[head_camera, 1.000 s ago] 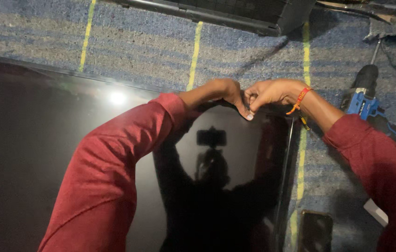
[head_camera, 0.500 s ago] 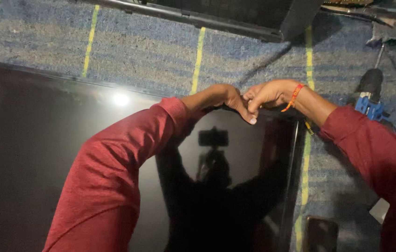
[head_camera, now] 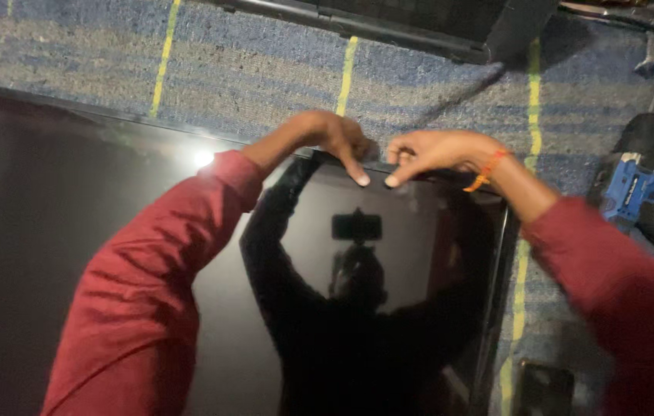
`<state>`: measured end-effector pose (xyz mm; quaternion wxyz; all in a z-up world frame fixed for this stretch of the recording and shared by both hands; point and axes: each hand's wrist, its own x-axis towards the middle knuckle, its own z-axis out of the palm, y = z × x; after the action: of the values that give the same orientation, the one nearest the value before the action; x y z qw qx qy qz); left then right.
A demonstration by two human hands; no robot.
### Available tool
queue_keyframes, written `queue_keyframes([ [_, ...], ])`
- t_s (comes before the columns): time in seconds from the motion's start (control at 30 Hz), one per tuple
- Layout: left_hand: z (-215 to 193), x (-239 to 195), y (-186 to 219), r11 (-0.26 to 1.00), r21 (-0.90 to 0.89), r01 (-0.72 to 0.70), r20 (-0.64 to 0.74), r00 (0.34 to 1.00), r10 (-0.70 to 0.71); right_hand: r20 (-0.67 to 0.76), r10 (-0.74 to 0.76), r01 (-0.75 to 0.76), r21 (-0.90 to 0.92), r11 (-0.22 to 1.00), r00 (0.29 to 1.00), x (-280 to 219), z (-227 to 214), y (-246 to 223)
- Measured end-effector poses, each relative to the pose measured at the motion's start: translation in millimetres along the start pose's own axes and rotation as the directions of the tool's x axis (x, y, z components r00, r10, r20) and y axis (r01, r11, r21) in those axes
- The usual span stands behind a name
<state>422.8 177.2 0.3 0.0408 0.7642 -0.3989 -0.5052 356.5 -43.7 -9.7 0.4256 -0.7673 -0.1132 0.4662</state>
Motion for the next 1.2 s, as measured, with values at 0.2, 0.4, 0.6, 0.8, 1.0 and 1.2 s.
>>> queue_keyframes([
  [0.2, -8.4, 11.0, -18.3, 0.985, -0.143, 0.1, 0.12, 0.989, -0.083, 0.067, 0.032, -0.035, 0.049, 0.998, 0.997, 51.1, 1.3, -21.0],
  [0.4, -7.2, 30.9, -29.0, 0.89, -0.433, 0.144, 0.22, 0.974, -0.051, 0.211, 0.1, -0.148, 0.224, 0.963, 0.972, 71.8, -2.3, 1.0],
  [0.6, -4.6, 23.6, -21.7, 0.906, -0.41, 0.108, 0.226, 0.974, -0.013, 0.183, 0.035, -0.062, 0.145, 0.988, 0.983, 69.3, -6.0, -8.3],
  [0.8, -2.3, -23.4, -57.0, 0.999, -0.042, -0.024, -0.059, 0.998, 0.022, 0.064, 0.083, -0.081, -0.037, 0.996, 0.995, 66.0, 2.5, -57.3],
  [1.0, -11.7, -39.7, -106.2, 0.99, -0.123, 0.061, 0.104, 0.993, -0.048, 0.059, -0.017, 0.019, -0.035, 0.999, 0.998, 121.5, 20.2, -87.9],
  [1.2, -9.6, -34.3, -107.3, 0.961, -0.23, 0.151, 0.159, 0.98, -0.116, 0.066, 0.092, -0.091, -0.018, 0.996, 0.994, 133.5, 17.3, -87.3],
])
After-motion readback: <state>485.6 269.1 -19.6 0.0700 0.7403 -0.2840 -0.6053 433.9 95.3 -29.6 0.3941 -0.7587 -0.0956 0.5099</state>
